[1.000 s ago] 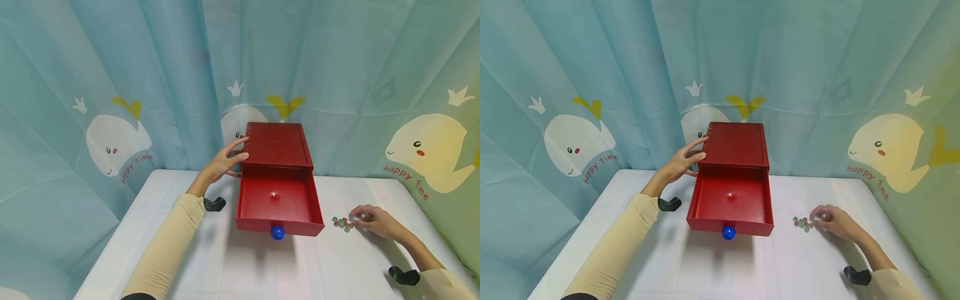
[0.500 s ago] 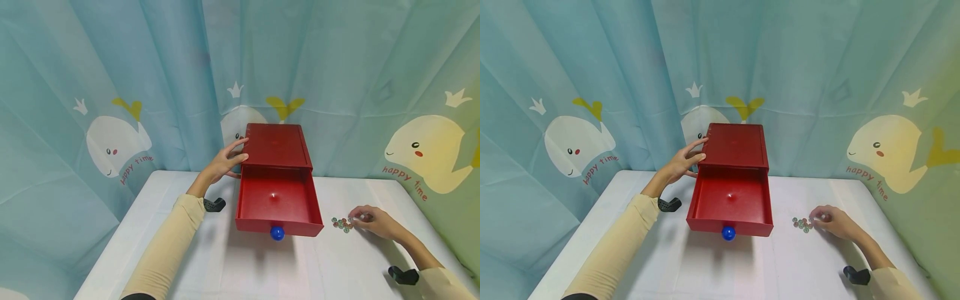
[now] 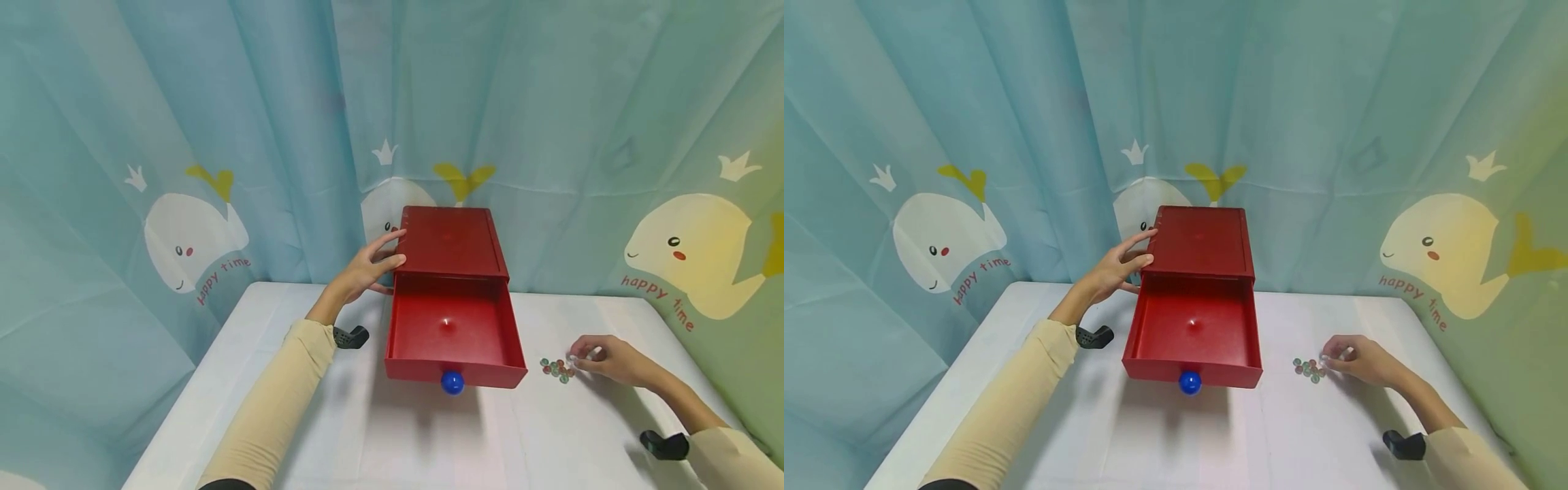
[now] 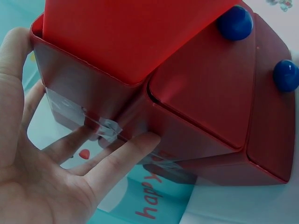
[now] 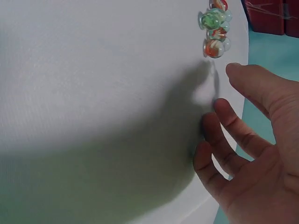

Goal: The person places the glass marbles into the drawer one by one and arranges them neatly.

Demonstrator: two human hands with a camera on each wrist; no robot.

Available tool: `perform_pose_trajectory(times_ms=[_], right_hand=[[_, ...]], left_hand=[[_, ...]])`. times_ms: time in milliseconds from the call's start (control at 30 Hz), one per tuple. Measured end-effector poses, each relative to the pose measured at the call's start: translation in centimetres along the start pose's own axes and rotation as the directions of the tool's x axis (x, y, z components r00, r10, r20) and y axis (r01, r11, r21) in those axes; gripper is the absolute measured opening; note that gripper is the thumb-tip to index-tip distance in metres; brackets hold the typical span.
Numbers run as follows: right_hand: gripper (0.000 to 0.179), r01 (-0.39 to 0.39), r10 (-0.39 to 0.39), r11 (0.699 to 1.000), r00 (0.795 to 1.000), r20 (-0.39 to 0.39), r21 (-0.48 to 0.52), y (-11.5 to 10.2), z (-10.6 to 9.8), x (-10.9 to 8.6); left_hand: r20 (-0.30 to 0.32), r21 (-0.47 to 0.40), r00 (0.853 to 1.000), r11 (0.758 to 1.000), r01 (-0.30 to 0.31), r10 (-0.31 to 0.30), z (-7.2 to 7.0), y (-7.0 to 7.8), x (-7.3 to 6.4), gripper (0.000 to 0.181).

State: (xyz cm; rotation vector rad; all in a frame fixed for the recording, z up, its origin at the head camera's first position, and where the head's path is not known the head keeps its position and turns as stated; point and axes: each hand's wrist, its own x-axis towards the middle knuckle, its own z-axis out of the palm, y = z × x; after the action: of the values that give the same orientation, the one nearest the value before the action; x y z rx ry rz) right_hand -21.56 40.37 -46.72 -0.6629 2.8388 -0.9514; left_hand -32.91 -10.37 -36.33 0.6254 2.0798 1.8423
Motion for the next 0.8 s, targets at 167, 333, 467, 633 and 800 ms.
perform_pose_trajectory(times_ms=[167,333,467,633,800], right_hand=[[0.013,0.063,-0.063,0.998,0.998,-0.017,-0.014,-0.3,-0.7,0.1],[0.014,0.109,-0.110,0.993,0.994,-0.020,-0.045,-1.0,-1.8,-0.1],[0.015,0.126,-0.127,0.991,0.991,-0.031,-0.045,-1.7,-2.9,-0.3],[0.022,0.148,-0.152,0.988,0.985,-0.077,-0.055,-3.1,-4.5,-0.5],[0.027,0.151,-0.158,0.987,0.976,-0.150,-0.060,-4.7,-5.7,-0.4]], left_hand=[[-0.005,0.004,1.000,1.000,0.006,-0.006,0.0,0.0,0.0,0.061],[-0.002,0.000,1.000,1.000,0.004,-0.004,0.0,0.0,-0.1,0.061],[-0.001,-0.001,1.000,1.000,0.002,-0.002,0.1,-0.1,-0.1,0.061],[0.000,0.010,1.000,1.000,0.002,-0.002,0.1,-0.1,-0.1,0.061],[-0.004,0.017,1.000,1.000,-0.002,0.002,0.2,-0.1,-0.2,0.061]])
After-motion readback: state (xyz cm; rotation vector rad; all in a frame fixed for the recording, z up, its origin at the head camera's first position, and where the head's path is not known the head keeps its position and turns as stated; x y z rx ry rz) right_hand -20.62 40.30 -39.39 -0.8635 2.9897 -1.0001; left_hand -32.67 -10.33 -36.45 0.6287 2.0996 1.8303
